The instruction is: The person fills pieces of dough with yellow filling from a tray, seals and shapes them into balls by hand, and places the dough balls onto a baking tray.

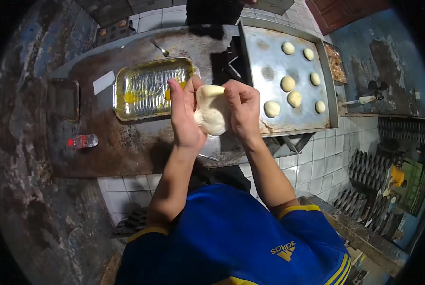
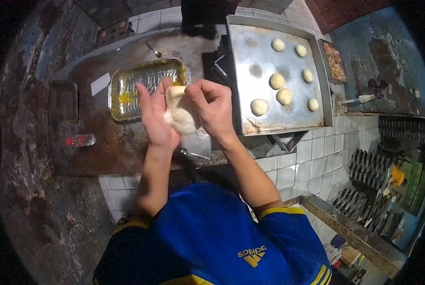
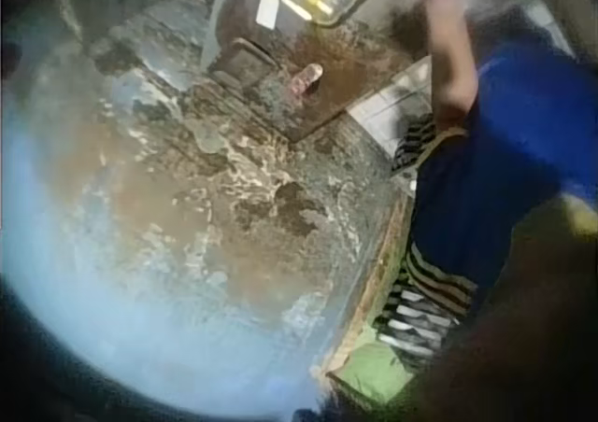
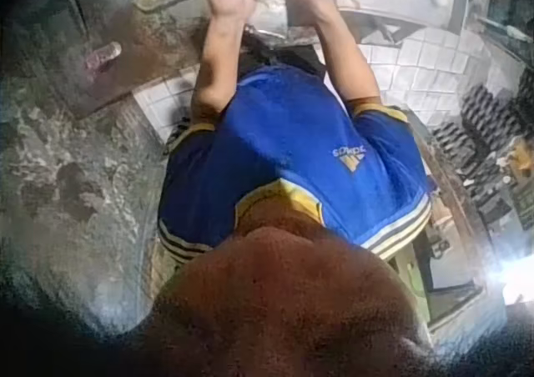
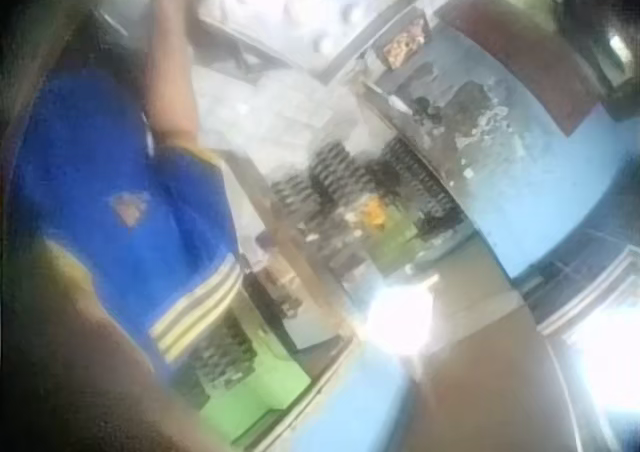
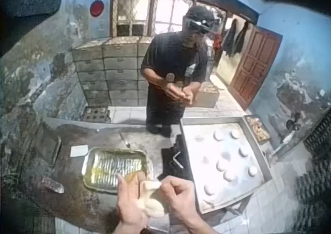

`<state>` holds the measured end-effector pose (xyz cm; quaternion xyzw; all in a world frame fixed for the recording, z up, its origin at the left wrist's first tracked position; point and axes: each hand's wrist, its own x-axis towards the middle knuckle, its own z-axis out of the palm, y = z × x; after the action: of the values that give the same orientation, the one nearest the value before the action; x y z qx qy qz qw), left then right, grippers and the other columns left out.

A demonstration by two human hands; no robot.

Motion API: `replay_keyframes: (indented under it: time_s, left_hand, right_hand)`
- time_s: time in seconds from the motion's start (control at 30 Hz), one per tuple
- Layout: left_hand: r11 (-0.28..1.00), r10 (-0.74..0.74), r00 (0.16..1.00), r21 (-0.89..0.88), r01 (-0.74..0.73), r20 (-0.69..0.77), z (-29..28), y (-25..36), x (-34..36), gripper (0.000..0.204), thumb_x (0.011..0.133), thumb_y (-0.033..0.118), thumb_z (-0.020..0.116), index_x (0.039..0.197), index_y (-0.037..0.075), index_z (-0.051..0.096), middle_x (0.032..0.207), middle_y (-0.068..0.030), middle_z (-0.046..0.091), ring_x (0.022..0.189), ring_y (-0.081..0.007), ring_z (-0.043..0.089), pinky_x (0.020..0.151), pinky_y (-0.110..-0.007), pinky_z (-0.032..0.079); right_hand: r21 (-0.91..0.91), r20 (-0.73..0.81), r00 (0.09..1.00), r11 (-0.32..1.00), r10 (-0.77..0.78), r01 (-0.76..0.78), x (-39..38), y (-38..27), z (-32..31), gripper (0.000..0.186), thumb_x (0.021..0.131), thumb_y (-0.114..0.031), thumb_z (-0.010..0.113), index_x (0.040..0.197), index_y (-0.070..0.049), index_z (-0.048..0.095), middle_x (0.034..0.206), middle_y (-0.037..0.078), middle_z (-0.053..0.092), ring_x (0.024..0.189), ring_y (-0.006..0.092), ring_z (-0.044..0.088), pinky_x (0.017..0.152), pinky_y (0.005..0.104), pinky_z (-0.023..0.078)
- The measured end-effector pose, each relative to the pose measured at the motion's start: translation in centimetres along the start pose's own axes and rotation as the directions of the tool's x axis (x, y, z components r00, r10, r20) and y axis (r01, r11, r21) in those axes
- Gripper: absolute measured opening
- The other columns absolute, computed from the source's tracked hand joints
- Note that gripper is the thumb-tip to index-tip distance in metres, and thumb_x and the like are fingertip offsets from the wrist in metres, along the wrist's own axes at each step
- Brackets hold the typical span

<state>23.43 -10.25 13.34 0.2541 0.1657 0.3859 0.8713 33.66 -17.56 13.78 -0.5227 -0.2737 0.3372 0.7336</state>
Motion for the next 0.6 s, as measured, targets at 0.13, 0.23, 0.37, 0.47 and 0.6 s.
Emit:
replay_keyframes:
  time_s: [0.13, 0.23, 0.37, 0.47, 0.6]
  left_hand:
    - [0.966, 0.002, 0.999, 0.259, -0.012, 0.037, -2.8, 4.8, -1.1, 0.027, 0.108, 0.035, 0.063, 0.099, 0.012, 0.052, 0.092, 0.0026, 0.061, 0.082, -0.0046, 0.055, 0.072, -0.022, 0.045]
    - [0.933, 0.177, 0.984, 0.325, -0.157, -0.03, -4.1, 4.9, -1.4, 0.026, 0.106, 0.029, 0.067, 0.1, 0.01, 0.051, 0.092, 0.0015, 0.063, 0.082, -0.0036, 0.055, 0.071, -0.022, 0.046]
    - [0.831, 0.42, 0.902, 0.443, -0.336, -0.103, -5.6, 4.6, -1.3, 0.027, 0.108, 0.028, 0.065, 0.102, 0.007, 0.05, 0.091, -0.0004, 0.064, 0.08, -0.0034, 0.054, 0.071, -0.023, 0.046]
    - [0.842, 0.431, 0.892, 0.415, -0.345, -0.134, -5.8, 5.5, -1.6, 0.022, 0.108, 0.024, 0.064, 0.101, 0.008, 0.051, 0.092, 0.0002, 0.064, 0.082, -0.0038, 0.055, 0.072, -0.024, 0.047]
    - [0.993, 0.115, 0.974, 0.04, -0.109, -0.193, -7.5, 7.9, -2.2, 0.015, 0.107, 0.019, 0.064, 0.097, 0.01, 0.057, 0.096, 0.001, 0.064, 0.089, -0.0046, 0.058, 0.077, -0.024, 0.048]
  right_hand:
    - [-0.136, 0.043, 0.993, 0.985, 0.111, -0.104, -0.1, -0.1, 4.7, 0.021, 0.096, -0.015, 0.079, 0.086, 0.002, 0.074, 0.079, -0.001, 0.071, 0.07, 0.0028, 0.06, 0.06, 0.0218, 0.046]
    - [-0.07, 0.086, 0.993, 0.995, 0.078, -0.072, 0.1, 1.6, 6.3, 0.032, 0.106, -0.024, 0.065, 0.092, 0.004, 0.073, 0.083, 0.002, 0.071, 0.079, 0.0053, 0.062, 0.069, 0.0241, 0.048]
    - [-0.211, 0.084, 0.996, 0.976, -0.03, 0.047, -0.4, 3.0, 9.5, 0.033, 0.108, -0.027, 0.062, 0.1, 0.004, 0.072, 0.088, 0.003, 0.072, 0.081, 0.0055, 0.06, 0.07, 0.0252, 0.049]
    - [-0.214, -0.039, 0.997, 0.975, -0.066, 0.056, -0.2, 4.2, 10.9, 0.021, 0.1, -0.016, 0.074, 0.093, 0.004, 0.074, 0.083, 0.002, 0.073, 0.073, 0.0034, 0.059, 0.063, 0.0216, 0.047]
    - [-0.052, -0.007, 0.994, 0.993, 0.11, -0.11, 0.5, 3.6, 10.9, 0.03, 0.101, -0.023, 0.074, 0.088, 0.004, 0.076, 0.074, 0.001, 0.07, 0.065, 0.0023, 0.056, 0.055, 0.0216, 0.043]
